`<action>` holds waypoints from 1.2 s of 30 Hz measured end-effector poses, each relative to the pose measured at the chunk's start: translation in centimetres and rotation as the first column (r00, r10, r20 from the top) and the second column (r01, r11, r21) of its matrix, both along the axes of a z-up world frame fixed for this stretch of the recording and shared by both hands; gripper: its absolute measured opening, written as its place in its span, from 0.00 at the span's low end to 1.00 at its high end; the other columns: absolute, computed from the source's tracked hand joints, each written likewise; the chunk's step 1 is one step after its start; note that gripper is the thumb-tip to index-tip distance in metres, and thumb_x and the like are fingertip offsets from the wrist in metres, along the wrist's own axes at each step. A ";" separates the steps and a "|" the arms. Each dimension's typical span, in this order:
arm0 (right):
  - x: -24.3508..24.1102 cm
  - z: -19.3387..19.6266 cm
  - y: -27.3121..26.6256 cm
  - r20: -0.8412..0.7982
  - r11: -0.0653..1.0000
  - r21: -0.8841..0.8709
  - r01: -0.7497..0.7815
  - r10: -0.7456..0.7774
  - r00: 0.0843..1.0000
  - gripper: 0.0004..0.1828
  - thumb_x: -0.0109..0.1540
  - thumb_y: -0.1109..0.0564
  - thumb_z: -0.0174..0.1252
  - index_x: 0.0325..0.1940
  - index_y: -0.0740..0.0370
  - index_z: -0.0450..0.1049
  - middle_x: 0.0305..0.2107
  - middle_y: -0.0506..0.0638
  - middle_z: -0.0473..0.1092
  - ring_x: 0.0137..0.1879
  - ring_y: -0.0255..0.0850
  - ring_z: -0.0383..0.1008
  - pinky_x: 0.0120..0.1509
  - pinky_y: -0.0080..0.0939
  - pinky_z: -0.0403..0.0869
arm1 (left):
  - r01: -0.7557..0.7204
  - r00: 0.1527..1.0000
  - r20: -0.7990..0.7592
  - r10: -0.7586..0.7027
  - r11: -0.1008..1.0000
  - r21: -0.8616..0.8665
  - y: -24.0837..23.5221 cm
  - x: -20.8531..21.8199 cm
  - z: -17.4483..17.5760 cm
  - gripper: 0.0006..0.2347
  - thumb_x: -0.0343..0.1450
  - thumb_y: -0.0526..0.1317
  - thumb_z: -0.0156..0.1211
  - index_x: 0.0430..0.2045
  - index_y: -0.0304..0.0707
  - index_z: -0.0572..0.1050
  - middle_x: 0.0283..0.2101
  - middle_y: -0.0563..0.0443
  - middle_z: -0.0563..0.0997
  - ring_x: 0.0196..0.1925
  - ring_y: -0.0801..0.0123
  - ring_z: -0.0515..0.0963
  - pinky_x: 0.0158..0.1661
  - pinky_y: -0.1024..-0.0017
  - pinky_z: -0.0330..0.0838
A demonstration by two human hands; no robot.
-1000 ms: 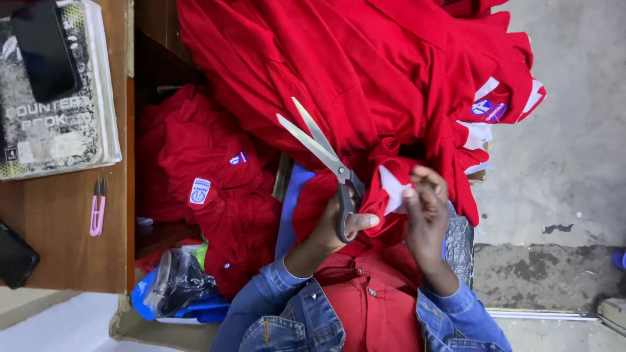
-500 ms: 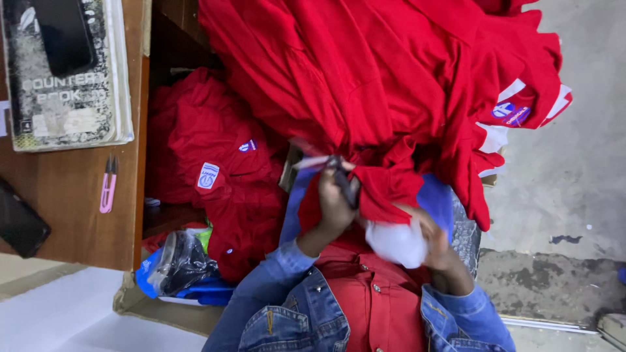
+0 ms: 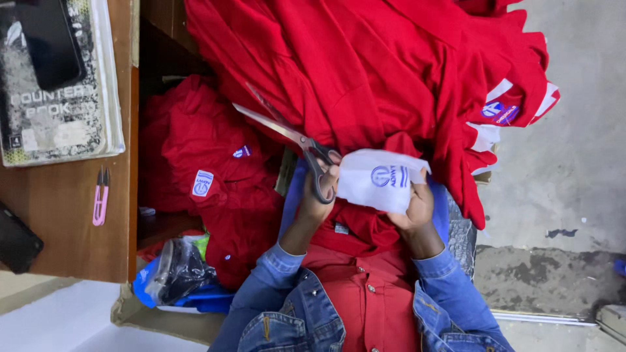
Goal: The person sits on the floor and uses scissors to cut white paper pieces from a pile of red fabric. They hold the paper in one hand and cut it into smaller pieces with the other, occasionally adjusting the fabric.
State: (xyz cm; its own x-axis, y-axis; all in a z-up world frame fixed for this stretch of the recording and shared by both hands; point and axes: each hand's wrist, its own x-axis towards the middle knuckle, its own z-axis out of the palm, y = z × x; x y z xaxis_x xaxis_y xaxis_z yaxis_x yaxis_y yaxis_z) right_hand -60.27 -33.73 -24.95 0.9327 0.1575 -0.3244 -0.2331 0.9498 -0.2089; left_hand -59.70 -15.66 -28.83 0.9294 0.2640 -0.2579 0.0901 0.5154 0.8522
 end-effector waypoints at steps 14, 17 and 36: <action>-2.7 18.1 -1.3 0.518 -0.601 -0.585 0.545 0.239 0.821 0.16 0.80 0.61 0.44 0.47 0.78 0.70 0.37 0.64 0.67 0.51 0.57 0.59 0.58 0.56 0.63 | 0.273 0.953 0.066 -0.296 0.932 0.240 1.4 -0.4 17.7 0.12 0.70 0.33 0.70 0.36 0.41 0.69 0.33 0.56 0.72 0.16 0.81 0.63 0.16 0.81 0.57; -5.8 15.6 -0.9 0.281 -0.365 -0.832 0.418 0.372 0.885 0.49 0.45 0.38 0.80 0.61 0.64 0.68 0.60 0.57 0.66 0.68 0.54 0.67 0.75 0.53 0.62 | 0.237 0.956 0.102 -0.274 0.931 0.279 0.1 0.2 17.4 0.11 0.68 0.36 0.72 0.33 0.42 0.71 0.34 0.59 0.71 0.36 0.77 0.72 0.41 0.75 0.69; -3.9 12.9 -3.0 -0.094 -0.133 -0.988 -0.083 0.077 0.993 0.15 0.74 0.52 0.51 0.45 0.64 0.79 0.39 0.55 0.80 0.47 0.35 0.79 0.50 0.42 0.74 | 0.822 0.128 -0.491 -0.862 -0.186 0.539 6.8 -6.5 18.7 0.06 0.70 0.40 0.60 0.28 0.43 0.69 0.25 0.50 0.79 0.26 0.61 0.80 0.31 0.59 0.68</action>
State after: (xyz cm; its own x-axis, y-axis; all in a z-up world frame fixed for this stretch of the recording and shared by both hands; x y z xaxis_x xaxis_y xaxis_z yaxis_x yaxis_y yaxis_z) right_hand -64.19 -36.72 -12.09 0.9414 -0.2696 -0.2027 -0.2920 -0.3509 -0.8897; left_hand -66.19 -8.83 -10.15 0.4788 -0.7280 -0.4907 -0.0385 -0.5758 0.8167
